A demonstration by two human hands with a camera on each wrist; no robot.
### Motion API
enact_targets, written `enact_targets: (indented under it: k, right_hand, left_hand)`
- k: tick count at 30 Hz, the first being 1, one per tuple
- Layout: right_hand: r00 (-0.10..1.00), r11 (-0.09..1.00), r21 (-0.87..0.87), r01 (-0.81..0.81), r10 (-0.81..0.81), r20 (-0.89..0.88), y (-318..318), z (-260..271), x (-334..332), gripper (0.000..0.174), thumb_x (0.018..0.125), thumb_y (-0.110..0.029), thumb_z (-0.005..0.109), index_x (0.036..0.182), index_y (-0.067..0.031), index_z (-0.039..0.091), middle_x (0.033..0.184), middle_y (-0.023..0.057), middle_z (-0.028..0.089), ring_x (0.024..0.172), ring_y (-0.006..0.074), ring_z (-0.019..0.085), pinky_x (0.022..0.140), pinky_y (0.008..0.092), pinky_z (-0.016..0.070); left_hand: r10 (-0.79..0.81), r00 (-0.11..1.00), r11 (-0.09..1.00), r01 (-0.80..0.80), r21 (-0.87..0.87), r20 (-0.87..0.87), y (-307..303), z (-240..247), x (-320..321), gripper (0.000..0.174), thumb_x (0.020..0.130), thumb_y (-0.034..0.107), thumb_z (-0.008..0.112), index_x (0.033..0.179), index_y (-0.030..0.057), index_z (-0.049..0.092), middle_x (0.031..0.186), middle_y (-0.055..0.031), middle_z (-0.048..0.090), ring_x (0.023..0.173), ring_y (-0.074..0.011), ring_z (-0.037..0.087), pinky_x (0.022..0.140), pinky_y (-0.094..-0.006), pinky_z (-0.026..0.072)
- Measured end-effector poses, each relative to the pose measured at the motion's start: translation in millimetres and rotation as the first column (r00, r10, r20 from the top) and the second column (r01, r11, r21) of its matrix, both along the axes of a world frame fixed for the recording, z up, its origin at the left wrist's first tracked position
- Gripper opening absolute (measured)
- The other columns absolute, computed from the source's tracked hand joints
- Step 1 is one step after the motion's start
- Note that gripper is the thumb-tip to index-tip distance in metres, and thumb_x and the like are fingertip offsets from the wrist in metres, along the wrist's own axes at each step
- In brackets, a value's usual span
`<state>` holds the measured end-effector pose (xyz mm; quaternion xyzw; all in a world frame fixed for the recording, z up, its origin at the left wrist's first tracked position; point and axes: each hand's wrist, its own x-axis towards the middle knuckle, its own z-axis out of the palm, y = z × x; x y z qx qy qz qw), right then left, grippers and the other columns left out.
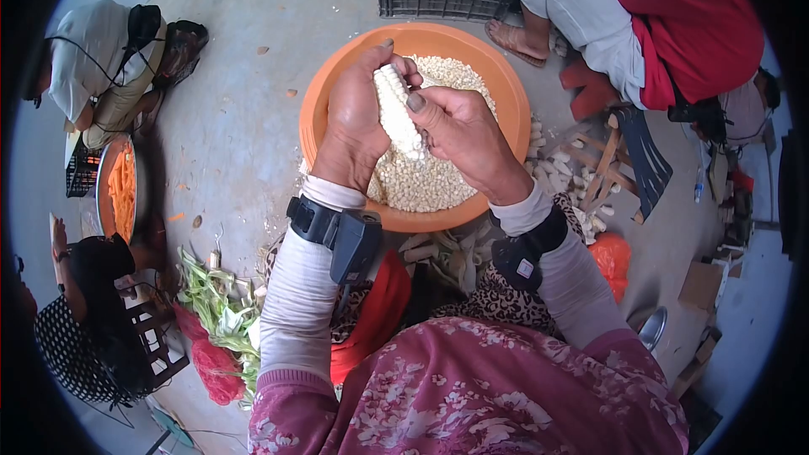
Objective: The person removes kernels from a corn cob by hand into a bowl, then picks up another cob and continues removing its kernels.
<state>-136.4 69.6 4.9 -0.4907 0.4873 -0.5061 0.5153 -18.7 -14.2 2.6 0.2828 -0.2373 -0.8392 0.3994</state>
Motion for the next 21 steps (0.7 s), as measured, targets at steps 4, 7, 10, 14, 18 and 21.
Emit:
enact_targets:
  k: [4, 7, 10, 14, 18, 21]
  right_hand:
    - [0.980, 0.996, 0.090, 0.003, -0.021, 0.198, 0, -1, 1, 0.039, 0.095, -0.031, 0.053, 0.072, 0.0004, 0.056, 0.063, -0.0025, 0.047, 0.055, 0.0026, 0.039, 0.046, 0.0209, 0.0326]
    - [0.954, 0.987, 0.159, 0.000, -0.047, 0.295, 0, 5, 0, 0.038, 0.094, -0.032, 0.053, 0.073, -0.0012, 0.056, 0.062, -0.0038, 0.045, 0.052, 0.0026, 0.037, 0.045, 0.0202, 0.0315]
    - [0.959, 0.979, 0.204, -0.023, -0.037, 0.282, -1, 13, 0, 0.038, 0.094, -0.033, 0.054, 0.074, -0.0007, 0.056, 0.062, -0.0043, 0.045, 0.053, 0.0027, 0.038, 0.045, 0.0203, 0.0322]
    - [0.999, 0.999, 0.040, 0.027, -0.028, 0.020, 0, 11, 5, 0.040, 0.093, -0.034, 0.055, 0.075, 0.0018, 0.057, 0.062, -0.0030, 0.048, 0.056, 0.0029, 0.042, 0.049, 0.0205, 0.0351]
    - [1.000, 0.999, 0.044, -0.011, 0.011, 0.008, -1, 7, 0, 0.039, 0.094, -0.031, 0.054, 0.077, 0.0032, 0.058, 0.064, -0.0024, 0.050, 0.058, 0.0033, 0.044, 0.052, 0.0208, 0.0367]
    - [0.999, 1.000, 0.024, -0.006, 0.004, 0.052, -2, 1, -1, 0.037, 0.095, -0.030, 0.053, 0.076, 0.0010, 0.057, 0.063, -0.0026, 0.049, 0.056, 0.0031, 0.042, 0.050, 0.0203, 0.0352]
  left_hand:
    - [-0.043, 0.996, 0.999, 0.044, 0.011, -0.083, 0, 1, 4, 0.031, 0.092, 0.024, 0.042, 0.070, 0.0044, 0.052, 0.073, -0.0101, 0.056, 0.067, -0.0205, 0.055, 0.064, -0.0321, 0.0496]
    - [-0.029, 0.997, 0.999, 0.030, 0.019, -0.065, 1, 6, 4, 0.031, 0.092, 0.025, 0.042, 0.072, 0.0041, 0.052, 0.069, -0.0104, 0.056, 0.061, -0.0207, 0.055, 0.059, -0.0334, 0.0498]
    - [-0.038, 0.999, 0.999, 0.038, 0.003, 0.000, 1, 2, 3, 0.030, 0.092, 0.024, 0.042, 0.073, 0.0036, 0.053, 0.070, -0.0102, 0.056, 0.061, -0.0202, 0.055, 0.058, -0.0330, 0.0500]
    - [-0.031, 0.998, 0.999, 0.032, -0.012, 0.059, 0, -4, -3, 0.031, 0.092, 0.023, 0.042, 0.072, 0.0029, 0.054, 0.070, -0.0096, 0.056, 0.061, -0.0191, 0.055, 0.057, -0.0317, 0.0493]
    - [-0.057, 0.997, 0.998, 0.059, -0.032, 0.058, 2, -2, -1, 0.031, 0.092, 0.022, 0.042, 0.071, 0.0028, 0.054, 0.069, -0.0096, 0.056, 0.061, -0.0191, 0.055, 0.057, -0.0311, 0.0483]
    - [-0.089, 0.996, 0.996, 0.090, -0.011, 0.025, 4, 0, 0, 0.030, 0.092, 0.022, 0.042, 0.071, 0.0030, 0.054, 0.069, -0.0092, 0.055, 0.060, -0.0190, 0.054, 0.056, -0.0313, 0.0477]
